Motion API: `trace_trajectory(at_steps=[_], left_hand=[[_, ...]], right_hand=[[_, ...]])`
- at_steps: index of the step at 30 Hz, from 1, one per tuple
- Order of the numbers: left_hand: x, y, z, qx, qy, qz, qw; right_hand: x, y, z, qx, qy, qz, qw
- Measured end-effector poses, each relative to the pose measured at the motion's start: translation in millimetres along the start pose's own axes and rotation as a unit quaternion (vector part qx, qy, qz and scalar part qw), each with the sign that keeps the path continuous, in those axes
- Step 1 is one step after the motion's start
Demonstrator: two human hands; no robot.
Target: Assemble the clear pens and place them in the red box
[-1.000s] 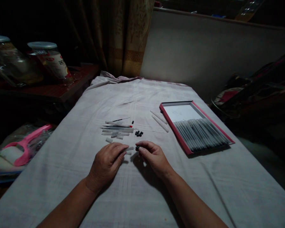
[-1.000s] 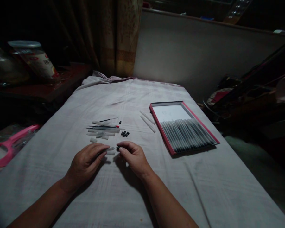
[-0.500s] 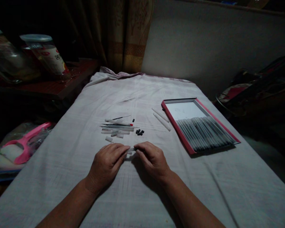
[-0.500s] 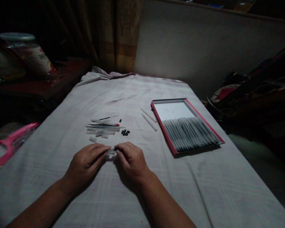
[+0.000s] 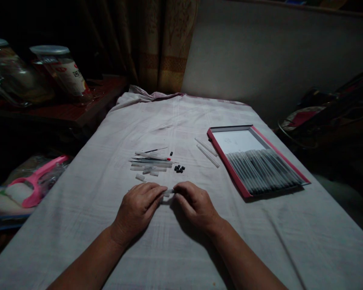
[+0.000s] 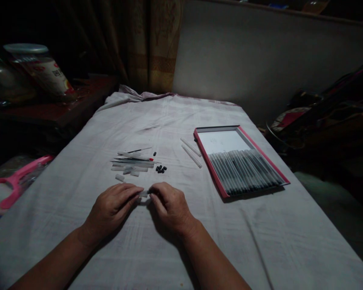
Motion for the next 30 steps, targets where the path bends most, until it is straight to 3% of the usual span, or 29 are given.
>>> trace_trajectory(at_steps=[7, 30], left_hand=[[1.2, 0.4, 0.5, 0.002, -0.001, 0.009, 1.000], [1.7, 1.0, -0.3, 0.003, -0.006, 0.011, 1.000]], right_hand=[[2.2, 3.5, -0.6, 0.013, -0.028, 0.046, 0.998], [0.8, 2.2, 1.8, -0.009, -0.018, 0.056, 0.998]])
Point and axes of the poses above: each hand's wrist, its own z-axis away from the middle knuckle, its own x-axis out of the palm, y = z × x, the point moved 3 cm from there along -z, towards the middle knuckle, and after that the axes turned 4 degrees about -x, right-handed, at the moved point
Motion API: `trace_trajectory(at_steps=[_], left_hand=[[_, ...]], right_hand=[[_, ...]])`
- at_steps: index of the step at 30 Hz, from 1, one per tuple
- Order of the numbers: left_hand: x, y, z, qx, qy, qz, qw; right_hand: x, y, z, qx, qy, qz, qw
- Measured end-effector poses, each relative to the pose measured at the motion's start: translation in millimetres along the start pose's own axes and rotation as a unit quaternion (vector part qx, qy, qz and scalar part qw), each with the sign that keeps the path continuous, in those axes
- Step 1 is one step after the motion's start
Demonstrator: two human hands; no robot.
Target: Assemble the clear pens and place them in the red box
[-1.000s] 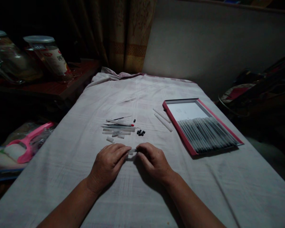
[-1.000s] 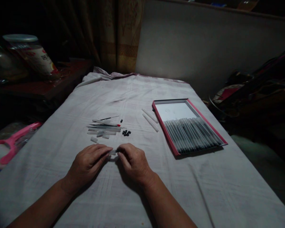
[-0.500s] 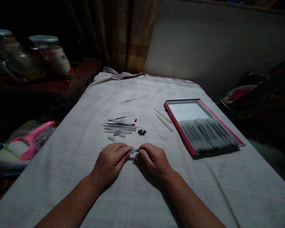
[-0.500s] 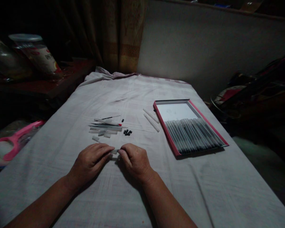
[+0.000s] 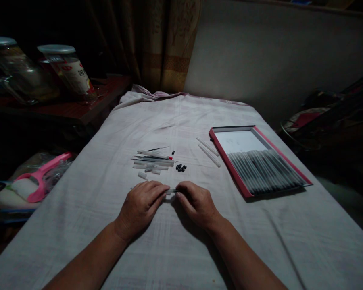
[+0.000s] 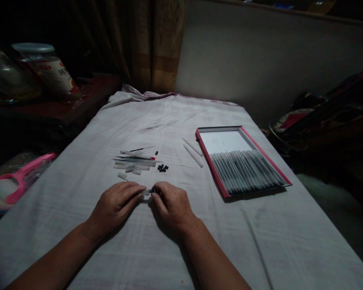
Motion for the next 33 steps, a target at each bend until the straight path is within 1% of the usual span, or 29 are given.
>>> trace_trajectory(at_steps=[5, 11, 16, 20, 26, 30, 33], left_hand=[[0.2, -0.4, -0.5, 0.002, 0.002, 0.000, 1.000], [0.4, -1.1, -0.5, 0.004, 0.003, 0.002, 1.000], [-0.4, -0.2, -0.4, -0.006, -0.004, -0.001, 1.000], [-0.7, 1.1, -0.6, 0.001, 0.000, -0.005, 1.000], [-0.2, 1.9, -0.9, 0.007, 0.001, 0.004, 1.000], [-0.6, 2.7, -0.2, 0.012, 0.006, 0.010, 1.000], [-0.2, 2.1, 0.3, 0.005, 0.005, 0.017, 1.000]], right_hand=[[0.4, 1.0, 0.8, 0.007, 0.000, 0.002, 1.000], [1.3, 0.0, 0.9, -0.009, -0.014, 0.030, 0.999], [1.2, -0.2, 1.1, -0.016, -0.006, 0.029, 0.999], [0.4, -0.5, 0.4, -0.021, -0.015, 0.049, 0.998], [0.7, -3.6, -0.6, -0.040, -0.009, 0.050, 0.998], [1.9, -4.2, -1.3, -0.020, -0.009, 0.044, 0.999], [1.7, -4.4, -1.2, -0.010, -0.017, 0.035, 0.999]])
Point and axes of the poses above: each hand's wrist, its own z-axis away from the middle knuckle, its own x-axis out of the palm, y = z × x, the point moved 3 cm from there along -z, towards the middle knuckle, and after that the axes turned 4 degrees about -x, right-handed, at the moved point
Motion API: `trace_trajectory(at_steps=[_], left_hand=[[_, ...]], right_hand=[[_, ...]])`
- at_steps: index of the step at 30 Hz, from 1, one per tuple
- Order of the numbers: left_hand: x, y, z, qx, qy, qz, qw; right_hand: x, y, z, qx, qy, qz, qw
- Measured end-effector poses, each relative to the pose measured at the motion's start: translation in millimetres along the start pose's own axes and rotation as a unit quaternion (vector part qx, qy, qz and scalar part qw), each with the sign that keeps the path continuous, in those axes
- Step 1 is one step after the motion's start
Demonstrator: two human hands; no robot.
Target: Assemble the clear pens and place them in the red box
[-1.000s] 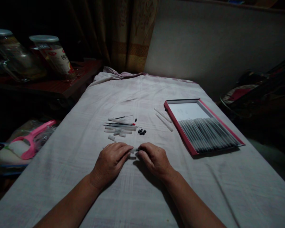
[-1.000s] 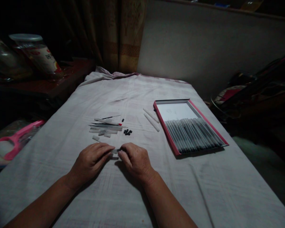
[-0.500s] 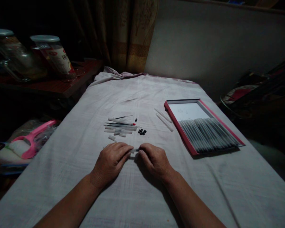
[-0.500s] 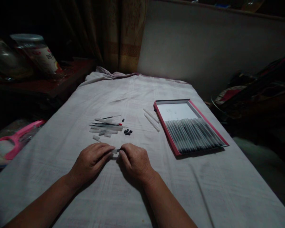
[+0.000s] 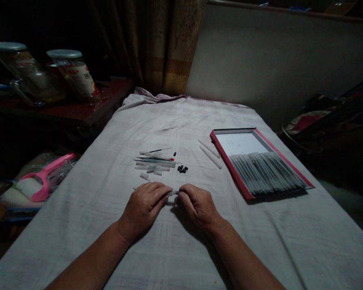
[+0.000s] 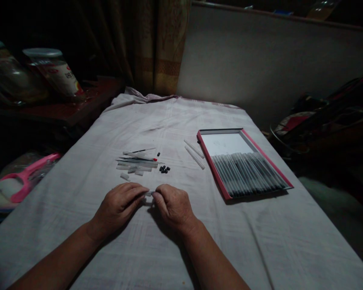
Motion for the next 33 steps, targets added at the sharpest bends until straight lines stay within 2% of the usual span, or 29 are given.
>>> trace_trajectory(at_steps=[6, 13, 17, 20, 25, 29, 33], left_hand=[[1.6, -2.0, 0.5, -0.003, -0.005, 0.011, 1.000], [0.9, 1.7, -1.1, 0.003, 0.006, 0.008, 1.000], [-0.2, 1.0, -3.3, 0.018, -0.003, 0.001, 1.000], [-8.8, -13.1, -5.2, 0.004, -0.009, -0.038, 0.999], [-31.0, -52.5, -4.7, -0.075, 0.016, -0.123, 0.990], [-29.6, -71.9, -3.2, -0.127, -0.017, -0.162, 0.978], [-24.2, -78.6, -3.4, -0.159, -0.036, -0.148, 0.975]], right_hand=[[2.2, -0.7, 0.3, -0.002, 0.006, -0.002, 1.000], [5.0, -0.4, 0.8, 0.036, 0.013, -0.062, 0.997], [6.8, -1.1, 1.3, 0.030, 0.032, -0.094, 0.995], [1.2, 2.6, 0.7, 0.042, 0.063, -0.100, 0.992], [-13.3, 21.1, 1.5, 0.160, 0.114, -0.168, 0.966], [-11.7, 28.8, 4.1, 0.213, 0.124, -0.221, 0.944], [-5.2, 27.2, 5.5, 0.217, 0.096, -0.226, 0.945]])
Point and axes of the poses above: each hand's wrist, its own z-axis away from the middle knuckle, its own x-axis out of the palm, y = z × x, the point moved 3 cm from there along -z, towards the middle knuckle, and after that the axes turned 4 degrees about -x, right-handed, at the moved point
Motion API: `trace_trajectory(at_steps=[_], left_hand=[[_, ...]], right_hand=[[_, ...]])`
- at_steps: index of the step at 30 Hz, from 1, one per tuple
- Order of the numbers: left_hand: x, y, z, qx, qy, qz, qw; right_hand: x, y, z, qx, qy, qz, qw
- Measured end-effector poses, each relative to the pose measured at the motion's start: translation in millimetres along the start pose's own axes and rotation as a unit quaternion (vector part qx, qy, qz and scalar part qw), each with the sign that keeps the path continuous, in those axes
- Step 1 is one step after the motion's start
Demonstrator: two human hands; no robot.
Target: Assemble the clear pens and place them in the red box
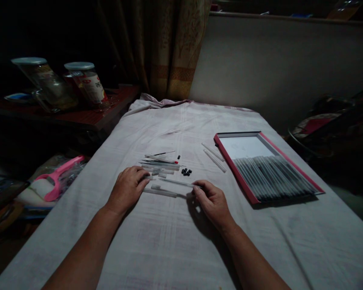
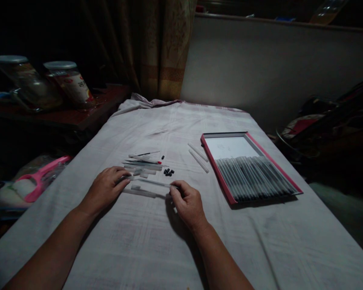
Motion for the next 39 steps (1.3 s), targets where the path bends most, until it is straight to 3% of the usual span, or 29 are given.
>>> trace_trajectory(at_steps=[10, 27, 31, 36, 39], left_hand=[[-10.3, 12.9, 5.5, -0.019, -0.013, 0.146, 0.989], [-9.5, 23.2, 8.3, 0.053, -0.006, 0.156, 0.986], [-8.7, 28.4, 9.4, 0.058, -0.023, 0.176, 0.982], [-5.9, 41.6, 12.6, 0.038, -0.048, 0.242, 0.968], [-3.4, 48.5, 14.1, 0.034, -0.056, 0.260, 0.963]], right_hand=[[-2.1, -5.1, 0.8, -0.030, 0.001, 0.017, 0.999], [-9.0, -1.8, -3.6, -0.015, -0.031, 0.012, 0.999], [-7.9, -2.1, -3.3, -0.014, -0.057, 0.034, 0.998], [-4.9, -6.7, -2.1, -0.049, -0.152, 0.079, 0.984], [-5.5, -8.2, -2.0, -0.075, -0.174, 0.099, 0.977]])
Point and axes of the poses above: each hand's wrist, its own z-axis away from the middle knuckle, its own x-axis out of the palm, y = z × x, the point moved 3 cm from there along -z, towards the middle knuckle, and after that the axes turned 4 degrees about -x, right-handed, at the moved point
